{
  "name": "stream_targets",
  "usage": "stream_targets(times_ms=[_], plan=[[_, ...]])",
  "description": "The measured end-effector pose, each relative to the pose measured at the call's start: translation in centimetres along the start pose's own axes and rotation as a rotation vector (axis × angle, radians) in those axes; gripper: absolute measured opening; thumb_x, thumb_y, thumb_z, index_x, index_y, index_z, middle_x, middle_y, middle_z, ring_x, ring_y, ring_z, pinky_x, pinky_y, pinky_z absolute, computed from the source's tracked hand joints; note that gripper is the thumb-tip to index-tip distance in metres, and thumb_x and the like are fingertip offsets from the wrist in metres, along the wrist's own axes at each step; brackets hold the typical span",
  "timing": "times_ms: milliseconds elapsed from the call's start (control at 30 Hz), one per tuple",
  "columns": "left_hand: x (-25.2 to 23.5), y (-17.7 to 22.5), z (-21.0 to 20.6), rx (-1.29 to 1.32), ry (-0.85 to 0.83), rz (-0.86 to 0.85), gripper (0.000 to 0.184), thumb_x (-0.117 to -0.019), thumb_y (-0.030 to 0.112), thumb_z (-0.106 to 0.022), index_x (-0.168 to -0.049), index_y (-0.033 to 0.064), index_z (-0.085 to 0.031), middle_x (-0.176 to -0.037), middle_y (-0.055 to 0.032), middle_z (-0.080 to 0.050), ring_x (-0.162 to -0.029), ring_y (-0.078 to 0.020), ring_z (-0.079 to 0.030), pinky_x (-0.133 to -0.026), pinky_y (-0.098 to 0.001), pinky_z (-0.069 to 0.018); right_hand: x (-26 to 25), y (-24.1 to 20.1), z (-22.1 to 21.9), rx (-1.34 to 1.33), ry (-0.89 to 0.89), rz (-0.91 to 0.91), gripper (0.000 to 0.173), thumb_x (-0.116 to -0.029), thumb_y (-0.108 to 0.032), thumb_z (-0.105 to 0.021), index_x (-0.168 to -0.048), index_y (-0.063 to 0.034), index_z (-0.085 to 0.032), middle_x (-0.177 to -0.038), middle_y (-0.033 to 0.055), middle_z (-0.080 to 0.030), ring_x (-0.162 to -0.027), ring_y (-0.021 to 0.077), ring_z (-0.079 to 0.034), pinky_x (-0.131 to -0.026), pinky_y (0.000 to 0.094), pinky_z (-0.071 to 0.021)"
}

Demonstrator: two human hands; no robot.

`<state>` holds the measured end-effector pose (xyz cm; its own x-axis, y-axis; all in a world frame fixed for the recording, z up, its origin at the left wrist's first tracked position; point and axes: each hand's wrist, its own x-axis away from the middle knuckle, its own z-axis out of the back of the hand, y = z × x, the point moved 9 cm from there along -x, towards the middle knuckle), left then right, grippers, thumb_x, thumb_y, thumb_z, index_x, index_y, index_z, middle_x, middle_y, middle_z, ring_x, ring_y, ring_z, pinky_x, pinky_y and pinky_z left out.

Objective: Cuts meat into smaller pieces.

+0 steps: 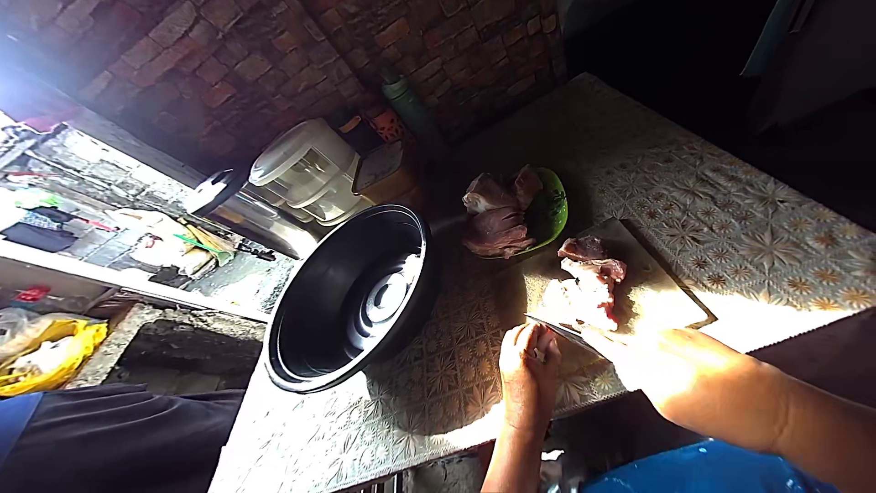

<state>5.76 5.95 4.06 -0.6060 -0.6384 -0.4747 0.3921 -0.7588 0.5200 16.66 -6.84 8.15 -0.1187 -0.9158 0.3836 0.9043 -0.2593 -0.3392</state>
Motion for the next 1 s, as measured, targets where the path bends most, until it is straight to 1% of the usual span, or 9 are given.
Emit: stream_targets(times_ms=[100, 267, 367, 500, 600, 667, 733, 867, 1000], plan=[[-0.1, 0.2, 0.1, -0.035, -0.018, 0.016, 0.014, -0.0795, 0.012, -0.077, -0.092, 0.0052, -0.078, -0.091, -0.0067, -0.074, -0.083, -0.0135, -0.071, -0.075, -0.0260, -0.0585, -2.3, -1.3, 0.4, -0.033, -0.166, -0.036, 0.054, -0.1039, -0.007, -0.043, -0.158, -0.0147, -0.038, -0.117, 0.0237, -0.065, -0.108, 0.0434, -0.065, -0.084, 0.0580, -0.0526], [0.0, 0.3, 0.2, -0.030, -0.005, 0.013, 0.017, -0.0784, 0.009, -0.077, -0.094, 0.0029, -0.078, -0.093, -0.0094, -0.074, -0.084, -0.0157, -0.071, -0.075, -0.0274, -0.0590, -5.6, -2.4, 0.1, -0.066, -0.036, 0.007, 0.057, -0.1040, -0.007, -0.045, -0.160, -0.0125, -0.035, -0.131, 0.0262, -0.061, -0.116, 0.0465, -0.062, -0.089, 0.0621, -0.0515], [0.0, 0.2, 0.2, -0.034, -0.002, 0.027, 0.016, -0.0786, 0.011, -0.078, -0.093, 0.0048, -0.077, -0.091, -0.0074, -0.074, -0.081, -0.0144, -0.070, -0.073, -0.0273, -0.0585, -4.7, -2.0, -0.8, -0.050, -0.048, -0.020, 0.068, -0.1011, -0.002, -0.047, -0.164, -0.0193, -0.026, -0.120, 0.0265, -0.065, -0.106, 0.0471, -0.066, -0.082, 0.0605, -0.0531], [-0.1, 0.1, 0.3, -0.051, 0.009, 0.014, 0.017, -0.0777, 0.010, -0.077, -0.094, 0.0043, -0.077, -0.089, -0.0062, -0.074, -0.078, -0.0132, -0.070, -0.072, -0.0269, -0.0586, -1.6, -0.7, -2.5, -0.013, -0.128, -0.100, 0.076, -0.1012, 0.003, -0.043, -0.167, -0.0249, -0.017, -0.127, 0.0218, -0.066, -0.110, 0.0427, -0.067, -0.086, 0.0570, -0.0547], [-0.2, 0.2, 0.2, -0.054, 0.021, 0.003, 0.015, -0.0768, 0.011, -0.077, -0.091, 0.0053, -0.077, -0.087, -0.0048, -0.073, -0.078, -0.0114, -0.069, -0.072, -0.0250, -0.0579, -0.2, 0.0, -3.2, -0.004, -0.205, -0.172, 0.075, -0.1036, 0.000, -0.040, -0.167, -0.0270, -0.012, -0.106, 0.0225, -0.069, -0.102, 0.0446, -0.068, -0.081, 0.0569, -0.0541], [-0.3, 0.2, 0.0, -0.051, 0.008, -0.003, 0.014, -0.0770, 0.010, -0.076, -0.091, 0.0051, -0.077, -0.088, -0.0059, -0.074, -0.081, -0.0126, -0.071, -0.075, -0.0263, -0.0589, -0.6, -0.2, -3.1, -0.007, -0.182, -0.153, 0.075, -0.1028, 0.001, -0.041, -0.167, -0.0252, -0.013, -0.109, 0.0224, -0.069, -0.101, 0.0444, -0.068, -0.080, 0.0567, -0.0546], [-0.3, 0.2, -0.1, -0.044, -0.003, -0.001, 0.016, -0.0775, 0.009, -0.076, -0.093, 0.0032, -0.077, -0.090, -0.0081, -0.075, -0.085, -0.0164, -0.072, -0.078, -0.0299, -0.0600, -2.1, -0.8, -2.6, -0.021, -0.137, -0.108, 0.074, -0.1021, 0.002, -0.042, -0.167, -0.0220, -0.017, -0.131, 0.0212, -0.064, -0.110, 0.0432, -0.067, -0.086, 0.0567, -0.0549], [0.1, 0.5, -0.2, -0.044, 0.028, -0.021, 0.020, -0.0787, 0.009, -0.076, -0.096, -0.0006, -0.077, -0.092, -0.0114, -0.075, -0.087, -0.0200, -0.073, -0.083, -0.0311, -0.0597, -4.6, -1.6, -1.8, -0.070, -0.074, -0.061, 0.067, -0.1029, -0.002, -0.043, -0.165, -0.0165, -0.023, -0.131, 0.0275, -0.061, -0.112, 0.0484, -0.064, -0.086, 0.0614, -0.0529], [0.5, -0.1, 0.9, -0.004, 0.167, -0.007, 0.018, -0.0748, 0.006, -0.075, -0.092, -0.0008, -0.073, -0.083, -0.0071, -0.072, -0.076, -0.0107, -0.070, -0.072, -0.0235, -0.0590, -3.4, -1.3, -2.1, -0.056, -0.089, -0.073, 0.072, -0.1010, 0.000, -0.045, -0.166, -0.0187, -0.021, -0.122, 0.0262, -0.064, -0.109, 0.0469, -0.065, -0.085, 0.0598, -0.0528]])
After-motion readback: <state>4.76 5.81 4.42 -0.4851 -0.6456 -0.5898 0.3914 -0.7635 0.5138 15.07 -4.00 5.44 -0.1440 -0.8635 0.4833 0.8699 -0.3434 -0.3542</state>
